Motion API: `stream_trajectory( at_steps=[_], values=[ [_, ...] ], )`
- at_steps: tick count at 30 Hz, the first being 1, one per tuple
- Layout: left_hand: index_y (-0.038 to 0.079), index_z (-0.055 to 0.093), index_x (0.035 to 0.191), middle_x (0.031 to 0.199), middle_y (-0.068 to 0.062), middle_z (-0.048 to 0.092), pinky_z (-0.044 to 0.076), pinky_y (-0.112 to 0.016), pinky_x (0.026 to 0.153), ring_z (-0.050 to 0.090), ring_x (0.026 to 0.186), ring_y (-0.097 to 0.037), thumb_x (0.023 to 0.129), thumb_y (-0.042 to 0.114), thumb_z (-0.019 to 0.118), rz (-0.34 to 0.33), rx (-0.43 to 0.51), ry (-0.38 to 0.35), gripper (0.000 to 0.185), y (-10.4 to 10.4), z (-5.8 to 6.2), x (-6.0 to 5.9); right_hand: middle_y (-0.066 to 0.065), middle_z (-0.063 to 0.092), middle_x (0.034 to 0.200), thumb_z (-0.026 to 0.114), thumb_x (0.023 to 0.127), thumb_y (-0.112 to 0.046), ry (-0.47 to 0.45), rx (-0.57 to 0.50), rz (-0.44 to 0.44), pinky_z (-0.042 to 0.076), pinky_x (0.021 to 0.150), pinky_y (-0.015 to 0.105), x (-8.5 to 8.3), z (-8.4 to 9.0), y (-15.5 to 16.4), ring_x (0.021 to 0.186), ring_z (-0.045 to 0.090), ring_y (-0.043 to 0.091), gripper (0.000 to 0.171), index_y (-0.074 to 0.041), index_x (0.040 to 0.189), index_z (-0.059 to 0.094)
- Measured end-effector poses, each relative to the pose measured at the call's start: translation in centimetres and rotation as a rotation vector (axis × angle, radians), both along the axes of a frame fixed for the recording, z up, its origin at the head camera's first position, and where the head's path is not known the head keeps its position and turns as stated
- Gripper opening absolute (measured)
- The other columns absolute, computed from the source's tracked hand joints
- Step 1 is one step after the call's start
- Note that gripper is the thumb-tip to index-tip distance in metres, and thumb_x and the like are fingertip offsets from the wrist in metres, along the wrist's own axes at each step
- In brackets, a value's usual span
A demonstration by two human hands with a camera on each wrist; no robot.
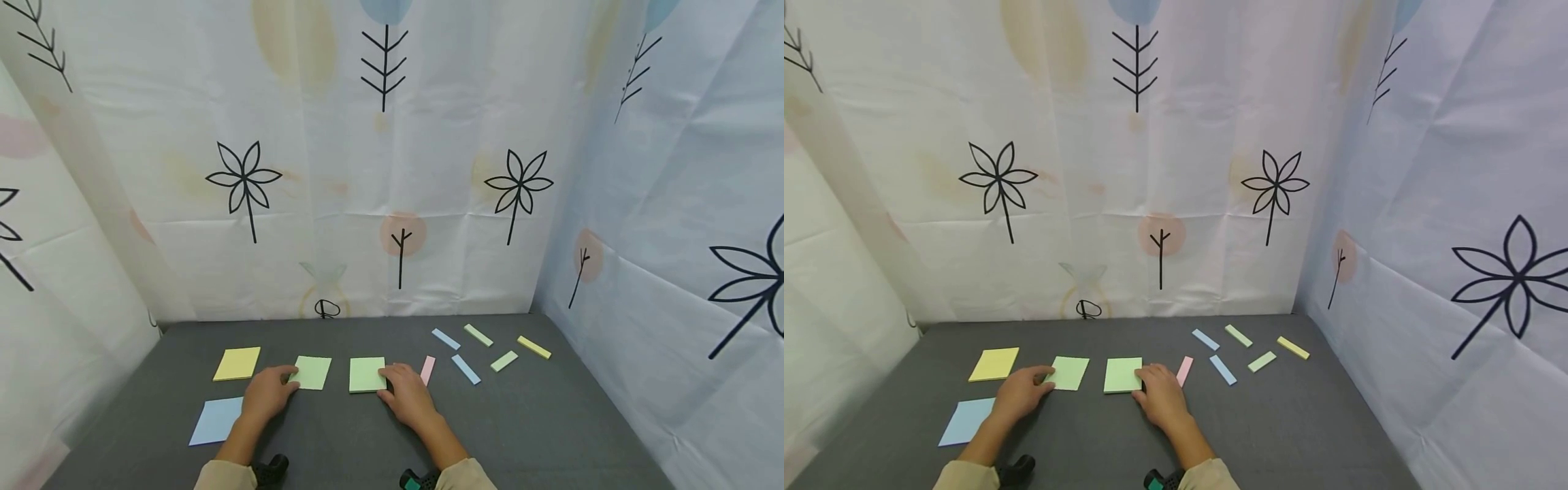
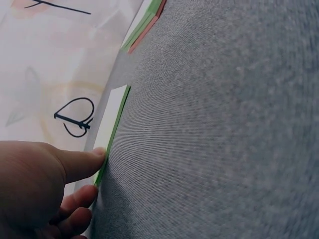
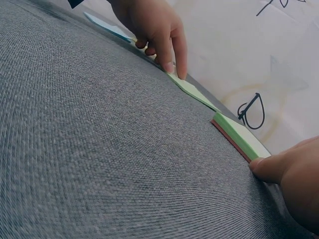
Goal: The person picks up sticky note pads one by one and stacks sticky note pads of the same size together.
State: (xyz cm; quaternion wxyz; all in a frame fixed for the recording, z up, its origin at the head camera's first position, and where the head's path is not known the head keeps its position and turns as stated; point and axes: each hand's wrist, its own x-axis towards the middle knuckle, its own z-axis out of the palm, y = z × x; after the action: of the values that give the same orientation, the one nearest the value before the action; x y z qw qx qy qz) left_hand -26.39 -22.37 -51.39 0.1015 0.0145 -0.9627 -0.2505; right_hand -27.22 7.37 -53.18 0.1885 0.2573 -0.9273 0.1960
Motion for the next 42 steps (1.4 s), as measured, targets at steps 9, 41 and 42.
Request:
stream_trajectory(
  at_steps=[9, 41, 42],
  values=[
    [0.0, 0.071, 0.11, 0.078, -0.002, 0.064, 0.044, -0.039, 0.059, 0.052, 0.065, -0.016, 0.082, 0.009, 0.074, -0.009, 0.05, -0.008, 0.029, 0.8, 0.0, -0.1, 0.006, 0.066, 0.116, 0.076, 0.084, -0.022, 0.0, -0.011, 0.008, 0.045, 0.095, 0.042, 0.0, 0.0, 0.1, 0.113, 0.057, 0.026, 0.038, -0.006, 0.117, 0.067],
    [0.017, 0.073, 0.085, 0.084, 0.001, 0.067, 0.049, -0.048, 0.074, 0.062, 0.082, -0.024, 0.079, 0.023, 0.078, -0.253, -0.248, 0.112, 0.01, 0.4, 0.3, -1.8, 0.006, 0.065, 0.118, 0.074, 0.086, -0.022, -0.042, -0.013, 0.002, 0.043, 0.097, 0.042, -0.1, 0.1, 0.0, 0.115, 0.056, 0.026, 0.038, -0.006, 0.119, 0.066],
    [0.017, 0.073, 0.085, 0.084, 0.001, 0.067, 0.049, -0.048, 0.074, 0.062, 0.082, -0.024, 0.079, 0.023, 0.078, -0.248, -0.241, 0.112, 0.009, 0.4, 0.3, -1.8, 0.006, 0.065, 0.118, 0.074, 0.086, -0.022, -0.043, -0.013, 0.001, 0.043, 0.097, 0.042, -0.1, 0.1, 0.0, 0.115, 0.056, 0.026, 0.038, -0.006, 0.119, 0.066]
  ],
)
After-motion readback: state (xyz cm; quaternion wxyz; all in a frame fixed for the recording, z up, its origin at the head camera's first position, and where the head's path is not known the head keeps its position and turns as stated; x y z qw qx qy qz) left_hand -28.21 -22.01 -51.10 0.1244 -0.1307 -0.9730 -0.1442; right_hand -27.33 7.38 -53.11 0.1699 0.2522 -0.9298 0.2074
